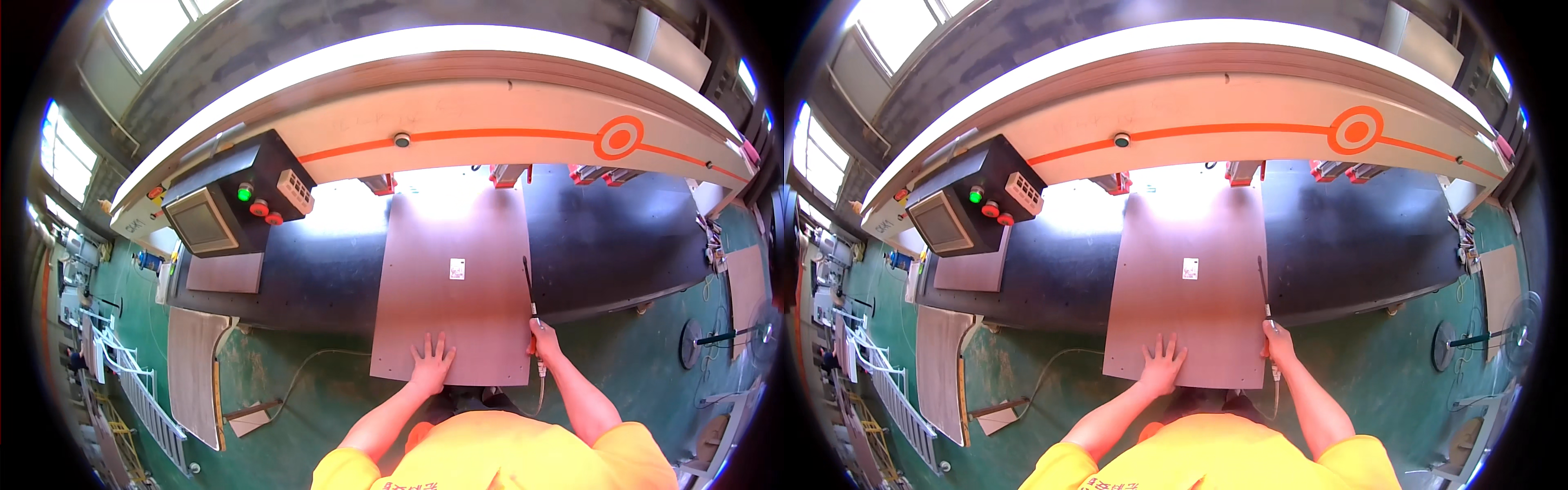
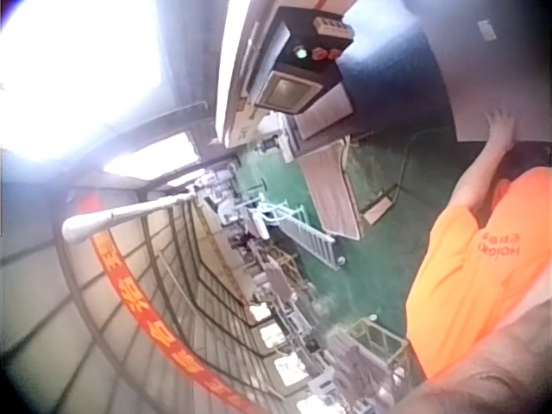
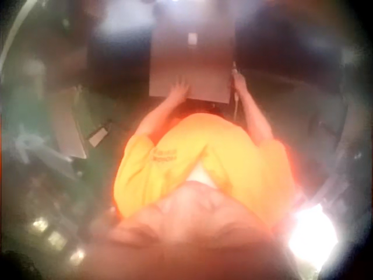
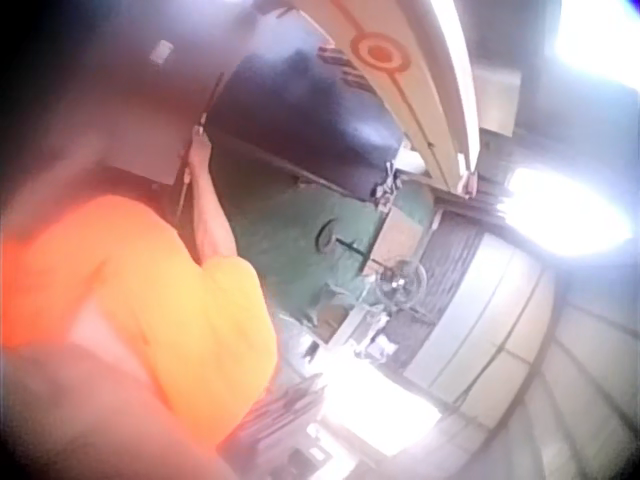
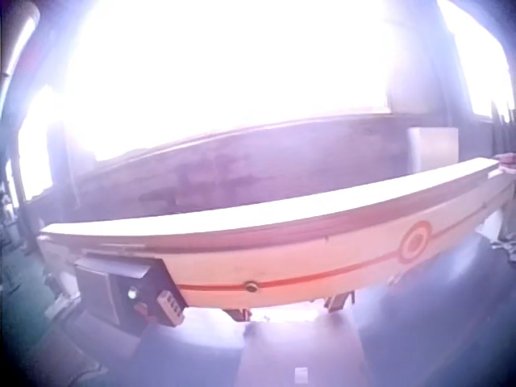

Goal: The person picks up wooden panels from a stack, places them onto a machine for processing, uses an air blow gun to clean dust from the panels, and stacks the finished items onto a cart.

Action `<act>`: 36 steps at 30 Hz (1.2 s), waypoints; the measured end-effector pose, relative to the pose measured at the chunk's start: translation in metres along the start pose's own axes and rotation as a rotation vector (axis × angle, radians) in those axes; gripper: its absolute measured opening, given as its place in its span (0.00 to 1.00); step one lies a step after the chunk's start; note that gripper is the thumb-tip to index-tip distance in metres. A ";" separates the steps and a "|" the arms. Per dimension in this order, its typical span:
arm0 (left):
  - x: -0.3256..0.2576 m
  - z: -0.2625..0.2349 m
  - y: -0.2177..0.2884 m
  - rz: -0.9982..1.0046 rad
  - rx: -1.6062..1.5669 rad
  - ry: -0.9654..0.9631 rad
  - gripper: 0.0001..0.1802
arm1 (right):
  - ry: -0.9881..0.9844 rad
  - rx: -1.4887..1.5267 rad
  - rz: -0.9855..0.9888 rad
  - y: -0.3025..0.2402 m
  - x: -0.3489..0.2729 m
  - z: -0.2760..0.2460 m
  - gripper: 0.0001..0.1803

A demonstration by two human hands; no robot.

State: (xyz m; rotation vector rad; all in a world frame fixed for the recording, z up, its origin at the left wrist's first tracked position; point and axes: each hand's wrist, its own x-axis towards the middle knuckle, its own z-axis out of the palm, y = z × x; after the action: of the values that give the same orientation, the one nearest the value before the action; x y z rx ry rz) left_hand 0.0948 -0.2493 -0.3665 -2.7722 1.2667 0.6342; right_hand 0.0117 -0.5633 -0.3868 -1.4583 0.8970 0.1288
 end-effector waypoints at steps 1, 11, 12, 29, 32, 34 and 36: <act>0.004 -0.003 0.000 -0.021 -0.014 -0.021 0.52 | -0.006 -0.023 0.001 -0.008 0.003 0.001 0.21; 0.049 -0.017 -0.007 -0.111 -0.040 -0.060 0.54 | -0.050 -0.015 -0.002 -0.022 0.014 0.004 0.35; 0.049 -0.016 -0.006 -0.114 -0.034 -0.064 0.54 | -0.051 -0.032 0.011 -0.023 0.016 0.003 0.35; 0.061 -0.034 -0.003 -0.073 0.036 -0.107 0.56 | -0.030 -0.072 0.049 -0.030 0.028 -0.015 0.25; 0.060 -0.041 -0.007 -0.092 0.063 -0.198 0.57 | 0.039 -0.086 0.074 -0.045 0.018 -0.024 0.24; 0.063 -0.044 -0.008 -0.059 0.058 -0.205 0.57 | 0.088 -0.059 0.137 -0.067 0.017 -0.034 0.24; 0.063 -0.044 -0.008 -0.043 0.059 -0.209 0.57 | -0.076 -0.109 0.105 -0.108 0.021 -0.027 0.25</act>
State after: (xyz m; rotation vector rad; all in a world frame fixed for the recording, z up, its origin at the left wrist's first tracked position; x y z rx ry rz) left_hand 0.1526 -0.2978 -0.3513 -2.5973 1.1608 0.8429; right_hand 0.0772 -0.6145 -0.3096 -1.4973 0.9162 0.3130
